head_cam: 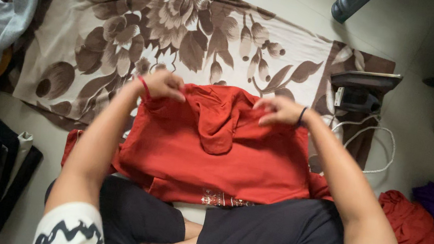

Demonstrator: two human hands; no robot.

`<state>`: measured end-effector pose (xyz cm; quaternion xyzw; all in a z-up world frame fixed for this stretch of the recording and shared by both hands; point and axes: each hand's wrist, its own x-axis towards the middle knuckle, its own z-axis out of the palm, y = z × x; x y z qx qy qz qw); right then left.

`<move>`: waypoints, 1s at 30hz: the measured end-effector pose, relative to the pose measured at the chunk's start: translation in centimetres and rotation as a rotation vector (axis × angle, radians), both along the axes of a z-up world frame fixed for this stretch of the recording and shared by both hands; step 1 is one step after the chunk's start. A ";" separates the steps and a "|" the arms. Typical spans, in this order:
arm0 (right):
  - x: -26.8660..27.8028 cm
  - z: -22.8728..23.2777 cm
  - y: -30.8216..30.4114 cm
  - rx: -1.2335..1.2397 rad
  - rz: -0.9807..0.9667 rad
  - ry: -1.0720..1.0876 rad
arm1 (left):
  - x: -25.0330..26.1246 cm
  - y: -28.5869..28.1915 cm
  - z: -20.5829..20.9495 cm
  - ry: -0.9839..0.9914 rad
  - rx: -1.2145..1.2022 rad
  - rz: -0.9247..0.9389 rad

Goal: The person irons a red embroidered garment laid out on a floral-patterned cloth on the floor. They use a handheld iron to smooth the sleeves and body, periodically adjusting the fabric and flipping it over to iron the reverse side.

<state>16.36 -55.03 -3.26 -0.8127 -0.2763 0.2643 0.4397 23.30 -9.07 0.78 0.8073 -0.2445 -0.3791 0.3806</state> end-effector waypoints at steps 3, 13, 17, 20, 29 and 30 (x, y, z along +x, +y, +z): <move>5.7 0.3 -3.2 -0.198 -0.181 -0.377 | 6.4 1.9 0.6 -0.264 0.246 0.230; 3.5 -4.8 -7.3 -0.238 -0.813 -0.568 | 6.4 5.4 -7.6 -0.904 0.112 0.710; -7.2 -6.5 -6.0 -0.575 -0.835 -0.460 | -5.3 9.0 -11.6 -0.662 0.380 0.780; -12.6 -5.8 -6.0 -0.629 -0.951 -0.178 | -11.7 10.4 -12.2 -0.344 0.381 0.894; -14.1 -3.7 -4.7 -0.787 -0.791 0.121 | -15.8 8.0 -8.7 0.116 -0.082 0.963; -14.2 -3.4 -4.6 -0.713 -0.831 0.196 | -16.3 7.9 -8.4 0.180 -0.260 0.976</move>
